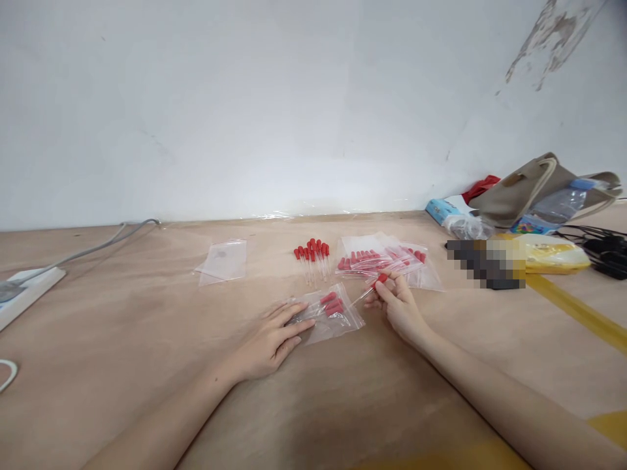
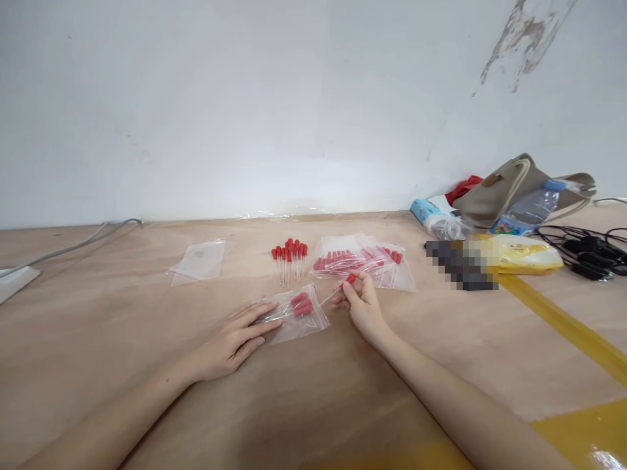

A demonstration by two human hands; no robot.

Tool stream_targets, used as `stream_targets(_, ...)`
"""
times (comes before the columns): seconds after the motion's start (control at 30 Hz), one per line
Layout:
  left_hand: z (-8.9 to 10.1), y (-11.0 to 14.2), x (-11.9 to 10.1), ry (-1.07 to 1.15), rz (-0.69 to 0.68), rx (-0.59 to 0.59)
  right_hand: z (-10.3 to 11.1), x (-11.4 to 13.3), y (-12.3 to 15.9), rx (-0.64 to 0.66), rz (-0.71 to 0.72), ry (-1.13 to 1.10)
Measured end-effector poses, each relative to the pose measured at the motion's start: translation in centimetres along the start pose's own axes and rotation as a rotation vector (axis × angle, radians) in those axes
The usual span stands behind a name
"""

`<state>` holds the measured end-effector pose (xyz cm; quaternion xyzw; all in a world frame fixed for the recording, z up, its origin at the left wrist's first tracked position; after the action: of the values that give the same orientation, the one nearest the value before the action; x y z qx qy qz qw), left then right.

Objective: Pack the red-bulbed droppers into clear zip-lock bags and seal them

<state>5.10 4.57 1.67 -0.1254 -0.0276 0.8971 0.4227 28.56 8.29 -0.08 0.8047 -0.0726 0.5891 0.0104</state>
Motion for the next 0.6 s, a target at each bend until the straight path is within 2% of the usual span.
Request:
stream_targets(0.1,-0.1,0.0,0.1,-0.009,0.003,0.006,-1.0,-0.9,0.9,0.12,-0.133,0.012)
stream_targets(0.2,0.0,0.0,0.1,-0.013,0.003,-0.003,-1.0,-1.3,1.3,0.145,-0.179,0.064)
stream_targets(0.3,0.1,0.0,0.0,-0.01,-0.005,-0.015,-1.0,-1.3,1.2,0.186,-0.148,0.223)
stream_targets(0.47,0.2,0.0,-0.1,0.0,-0.025,-0.031,-1.7,-0.4,1.1,0.314,-0.003,0.623)
stream_targets(0.53,0.2,0.0,-0.1,-0.002,-0.03,-0.037,-2.3,-0.4,1.4,0.392,-0.013,0.673)
stream_targets(0.6,0.3,-0.1,-0.1,-0.002,-0.032,-0.041,-2.7,-0.3,1.8,0.412,-0.026,0.678)
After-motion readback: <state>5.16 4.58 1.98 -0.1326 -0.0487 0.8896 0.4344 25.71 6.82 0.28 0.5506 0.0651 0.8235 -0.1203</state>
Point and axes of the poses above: each hand's wrist, its own y-axis away from the middle knuckle, its own z-axis out of the back of the hand, x = y × z, the point moved 7 cm from there along -y, towards the middle knuckle
